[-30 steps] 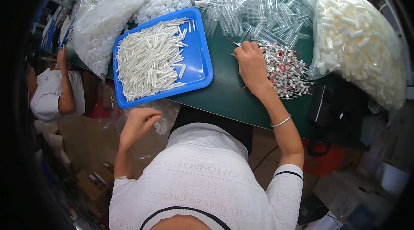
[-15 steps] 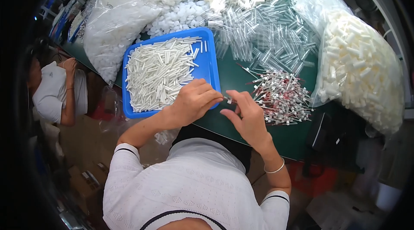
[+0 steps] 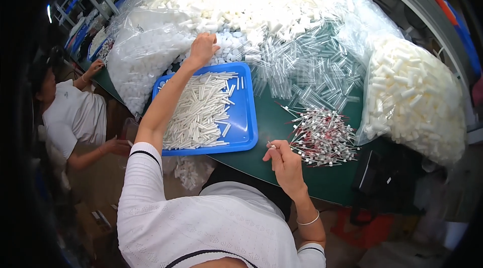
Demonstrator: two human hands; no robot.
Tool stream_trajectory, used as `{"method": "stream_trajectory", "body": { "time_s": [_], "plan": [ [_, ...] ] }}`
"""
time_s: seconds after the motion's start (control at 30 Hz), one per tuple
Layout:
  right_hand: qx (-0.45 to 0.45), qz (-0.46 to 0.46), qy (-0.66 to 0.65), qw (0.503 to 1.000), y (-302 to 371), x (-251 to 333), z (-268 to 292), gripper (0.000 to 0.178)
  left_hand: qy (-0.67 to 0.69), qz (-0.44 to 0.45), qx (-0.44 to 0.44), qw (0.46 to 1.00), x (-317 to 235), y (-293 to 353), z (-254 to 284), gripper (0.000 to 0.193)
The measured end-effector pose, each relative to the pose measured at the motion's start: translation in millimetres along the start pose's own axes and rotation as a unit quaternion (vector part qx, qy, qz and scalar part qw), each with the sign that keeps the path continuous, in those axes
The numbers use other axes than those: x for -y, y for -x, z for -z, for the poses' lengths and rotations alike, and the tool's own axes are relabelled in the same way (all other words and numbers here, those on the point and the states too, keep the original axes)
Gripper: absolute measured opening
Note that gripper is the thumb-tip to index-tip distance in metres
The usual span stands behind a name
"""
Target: Assembling small white plastic components by inserting thin rods into cylindrical caps at a factory workbench.
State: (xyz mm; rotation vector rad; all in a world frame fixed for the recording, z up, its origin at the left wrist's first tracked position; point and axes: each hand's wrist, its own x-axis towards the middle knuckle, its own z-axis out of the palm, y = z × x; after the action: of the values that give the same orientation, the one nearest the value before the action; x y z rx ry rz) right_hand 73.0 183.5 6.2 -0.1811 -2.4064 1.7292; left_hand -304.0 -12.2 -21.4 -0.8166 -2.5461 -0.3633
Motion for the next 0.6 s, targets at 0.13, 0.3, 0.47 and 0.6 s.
{"method": "stream_trajectory", "body": {
  "time_s": [0.13,0.3,0.47,0.6],
  "plan": [
    [0.002,-0.01,-0.035,0.999,4,-2,7,0.015,0.293,0.122,0.022,0.948,-39,23,35,0.017],
    [-0.017,0.016,-0.061,0.998,-7,12,-11,0.015,0.691,0.18,0.227,0.662,-149,137,91,0.021],
    [-0.053,0.073,0.013,0.996,-1,10,-15,0.009,0.79,0.308,0.272,0.454,-178,179,100,0.031],
    [-0.054,0.062,0.054,0.995,4,9,-13,0.008,0.794,0.313,0.266,0.448,-177,188,102,0.032]
  ]
}}
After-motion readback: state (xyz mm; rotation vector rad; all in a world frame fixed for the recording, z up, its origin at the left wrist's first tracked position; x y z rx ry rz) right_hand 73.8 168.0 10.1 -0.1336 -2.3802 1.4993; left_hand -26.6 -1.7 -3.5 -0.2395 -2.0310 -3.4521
